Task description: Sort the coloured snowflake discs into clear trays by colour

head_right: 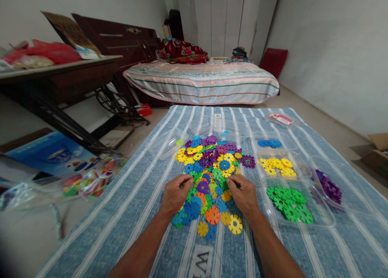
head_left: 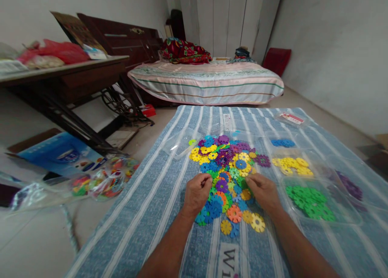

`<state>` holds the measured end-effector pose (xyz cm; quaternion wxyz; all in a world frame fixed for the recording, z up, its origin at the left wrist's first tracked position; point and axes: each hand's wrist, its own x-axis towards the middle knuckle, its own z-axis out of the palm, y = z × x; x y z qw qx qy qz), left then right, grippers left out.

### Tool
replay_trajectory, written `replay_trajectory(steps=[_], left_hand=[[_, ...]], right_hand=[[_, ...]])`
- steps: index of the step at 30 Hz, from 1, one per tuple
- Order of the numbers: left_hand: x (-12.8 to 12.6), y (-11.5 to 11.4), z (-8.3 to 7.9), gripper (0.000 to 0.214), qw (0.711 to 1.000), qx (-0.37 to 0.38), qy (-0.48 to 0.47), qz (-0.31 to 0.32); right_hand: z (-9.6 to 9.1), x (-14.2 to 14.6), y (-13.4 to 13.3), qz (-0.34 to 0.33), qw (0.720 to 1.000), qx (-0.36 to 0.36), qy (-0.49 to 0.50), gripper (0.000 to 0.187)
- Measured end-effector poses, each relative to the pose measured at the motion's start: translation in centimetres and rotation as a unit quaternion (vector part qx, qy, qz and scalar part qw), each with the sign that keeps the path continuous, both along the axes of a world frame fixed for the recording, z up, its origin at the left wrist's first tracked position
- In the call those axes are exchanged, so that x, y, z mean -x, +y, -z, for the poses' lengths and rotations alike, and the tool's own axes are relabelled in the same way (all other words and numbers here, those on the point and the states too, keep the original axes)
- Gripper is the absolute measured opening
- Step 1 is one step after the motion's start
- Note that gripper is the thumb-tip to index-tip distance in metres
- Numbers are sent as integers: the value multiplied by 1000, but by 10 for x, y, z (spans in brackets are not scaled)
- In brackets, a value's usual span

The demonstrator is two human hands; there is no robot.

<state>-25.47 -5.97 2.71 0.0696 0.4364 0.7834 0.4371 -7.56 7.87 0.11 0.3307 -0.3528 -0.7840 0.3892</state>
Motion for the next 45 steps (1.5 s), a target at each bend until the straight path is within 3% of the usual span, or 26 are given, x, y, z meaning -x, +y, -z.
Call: replay_trajectory(steps=[8,18,23,29,34,45], left_hand=[[4,-2,0,16,999,4,-28,-33],[15,-8,-12,15,997,44,-66,-26],[18,-11,-14,16,998,48,-42,4],[2,-11,-22,18,989,49,44,133],[-9,-14,-23,35,975,85,81,189],[-7,-11,-23,7,976,84,-41,194]], right_hand=[[2,-1,-1,-1,1000,10,1,29],[-4,-1,-3,1,1000,1,-12,30],[-6,0,-5,5,1000,3,-6,31],[-3,1,-4,-1,1000,9,-10,33],[1,2,-2,-6,1000,3,-12,33],[-2,2,-3,-8,1000,14,-8,31]])
